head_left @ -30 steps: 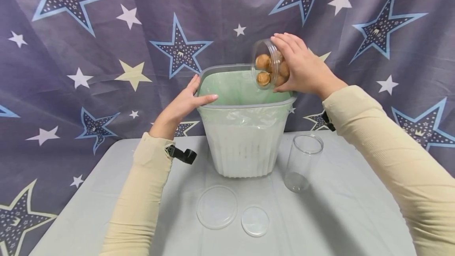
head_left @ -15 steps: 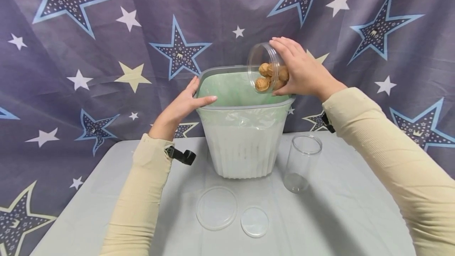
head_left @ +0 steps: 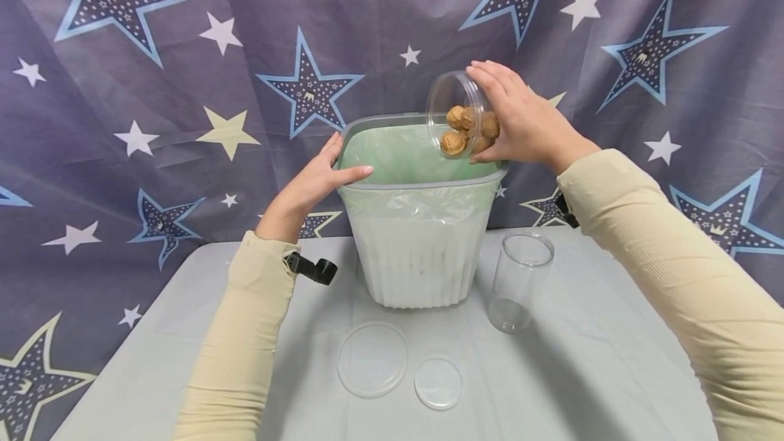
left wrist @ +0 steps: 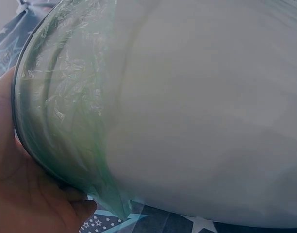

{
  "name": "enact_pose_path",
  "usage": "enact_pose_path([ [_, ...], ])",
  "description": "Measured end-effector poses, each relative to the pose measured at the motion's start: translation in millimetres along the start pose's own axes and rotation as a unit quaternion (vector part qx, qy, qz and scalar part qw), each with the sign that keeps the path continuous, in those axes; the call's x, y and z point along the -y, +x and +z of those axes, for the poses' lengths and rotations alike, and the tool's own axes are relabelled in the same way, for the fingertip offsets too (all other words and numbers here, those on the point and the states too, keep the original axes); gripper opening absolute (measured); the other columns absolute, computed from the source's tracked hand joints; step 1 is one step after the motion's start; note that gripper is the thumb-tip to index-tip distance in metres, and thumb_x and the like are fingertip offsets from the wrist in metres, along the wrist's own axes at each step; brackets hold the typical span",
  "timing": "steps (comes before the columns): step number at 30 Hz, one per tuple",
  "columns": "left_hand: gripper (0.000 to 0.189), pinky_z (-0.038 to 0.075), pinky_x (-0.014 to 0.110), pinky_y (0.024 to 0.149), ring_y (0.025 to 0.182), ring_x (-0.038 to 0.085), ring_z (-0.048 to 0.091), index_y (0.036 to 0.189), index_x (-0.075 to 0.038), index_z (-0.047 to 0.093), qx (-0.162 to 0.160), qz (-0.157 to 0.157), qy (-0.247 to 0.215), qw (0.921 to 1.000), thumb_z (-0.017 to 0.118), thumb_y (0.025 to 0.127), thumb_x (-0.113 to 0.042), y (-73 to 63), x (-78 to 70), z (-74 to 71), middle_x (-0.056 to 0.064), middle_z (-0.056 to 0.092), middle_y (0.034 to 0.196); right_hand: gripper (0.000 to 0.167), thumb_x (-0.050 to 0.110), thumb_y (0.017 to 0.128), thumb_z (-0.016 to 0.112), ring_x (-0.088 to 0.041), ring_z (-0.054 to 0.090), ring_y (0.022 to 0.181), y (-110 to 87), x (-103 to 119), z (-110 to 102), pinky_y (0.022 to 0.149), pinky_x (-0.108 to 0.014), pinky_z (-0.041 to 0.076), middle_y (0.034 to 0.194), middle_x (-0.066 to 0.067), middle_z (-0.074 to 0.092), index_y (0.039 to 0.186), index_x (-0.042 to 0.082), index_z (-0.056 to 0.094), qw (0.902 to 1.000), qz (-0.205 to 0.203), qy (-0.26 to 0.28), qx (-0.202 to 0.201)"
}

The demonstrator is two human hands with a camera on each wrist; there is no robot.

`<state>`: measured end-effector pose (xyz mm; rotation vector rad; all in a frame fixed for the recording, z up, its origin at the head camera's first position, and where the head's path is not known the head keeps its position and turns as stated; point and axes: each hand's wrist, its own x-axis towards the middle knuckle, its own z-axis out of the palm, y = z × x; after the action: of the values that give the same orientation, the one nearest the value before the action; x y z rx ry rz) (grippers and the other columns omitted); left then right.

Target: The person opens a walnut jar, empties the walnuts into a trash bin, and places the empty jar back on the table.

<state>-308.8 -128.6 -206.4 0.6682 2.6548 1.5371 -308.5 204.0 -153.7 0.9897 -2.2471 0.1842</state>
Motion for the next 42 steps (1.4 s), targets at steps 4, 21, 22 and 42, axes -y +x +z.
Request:
enact_pose_path([
  [4, 0.092, 0.002, 0.039, 0.117, 0.144, 0.015, -0.008, 0.151, -0.004, 0.002, 0.002, -0.001, 0.004, 1.0000, 0.064, 0.087, -0.029, -0.7, -0.5, -0.3, 0.005, -0.008, 0.158, 0.119, 0.026, 0.051, 0.094, -0.033, 0.022, 0.139, 0.7, -0.2, 0.5, 0.114, -0.045, 0.022, 0.149, -0.020, 0.027, 0.144, 0.001, 0.025, 1.0000, 0.000, 0.002, 0.001],
  [21, 0.092, 0.002, 0.038, 0.117, 0.143, 0.012, -0.009, 0.151, -0.007, 0.001, 0.008, -0.001, 0.010, 0.9999, 0.063, 0.087, -0.032, -1.1, -1.4, -1.1, 0.002, -0.009, 0.158, 0.119, 0.028, 0.050, 0.094, -0.037, 0.023, 0.137, 4.6, 2.0, 3.1, 0.113, -0.047, 0.023, 0.146, -0.024, 0.029, 0.143, -0.002, 0.027, 0.9998, -0.007, -0.011, 0.012],
  [22, 0.092, 0.002, 0.038, 0.117, 0.143, 0.012, -0.009, 0.151, -0.007, 0.001, 0.009, -0.002, 0.011, 0.9999, 0.063, 0.087, -0.032, -0.9, -1.2, -1.3, 0.002, -0.009, 0.158, 0.119, 0.028, 0.049, 0.094, -0.037, 0.023, 0.137, 5.2, 2.4, 3.6, 0.113, -0.046, 0.023, 0.146, -0.024, 0.029, 0.143, -0.002, 0.027, 0.9998, -0.014, -0.010, 0.013],
  [42, 0.092, 0.003, 0.039, 0.117, 0.143, 0.012, -0.007, 0.151, -0.009, 0.003, 0.001, -0.003, 0.008, 1.0000, 0.065, 0.086, -0.032, -0.1, 1.2, -1.4, 0.002, -0.006, 0.158, 0.120, 0.028, 0.048, 0.094, -0.037, 0.025, 0.136, 3.6, 1.3, 7.8, 0.114, -0.043, 0.022, 0.145, -0.024, 0.030, 0.142, -0.004, 0.028, 0.9992, -0.040, 0.003, 0.004],
])
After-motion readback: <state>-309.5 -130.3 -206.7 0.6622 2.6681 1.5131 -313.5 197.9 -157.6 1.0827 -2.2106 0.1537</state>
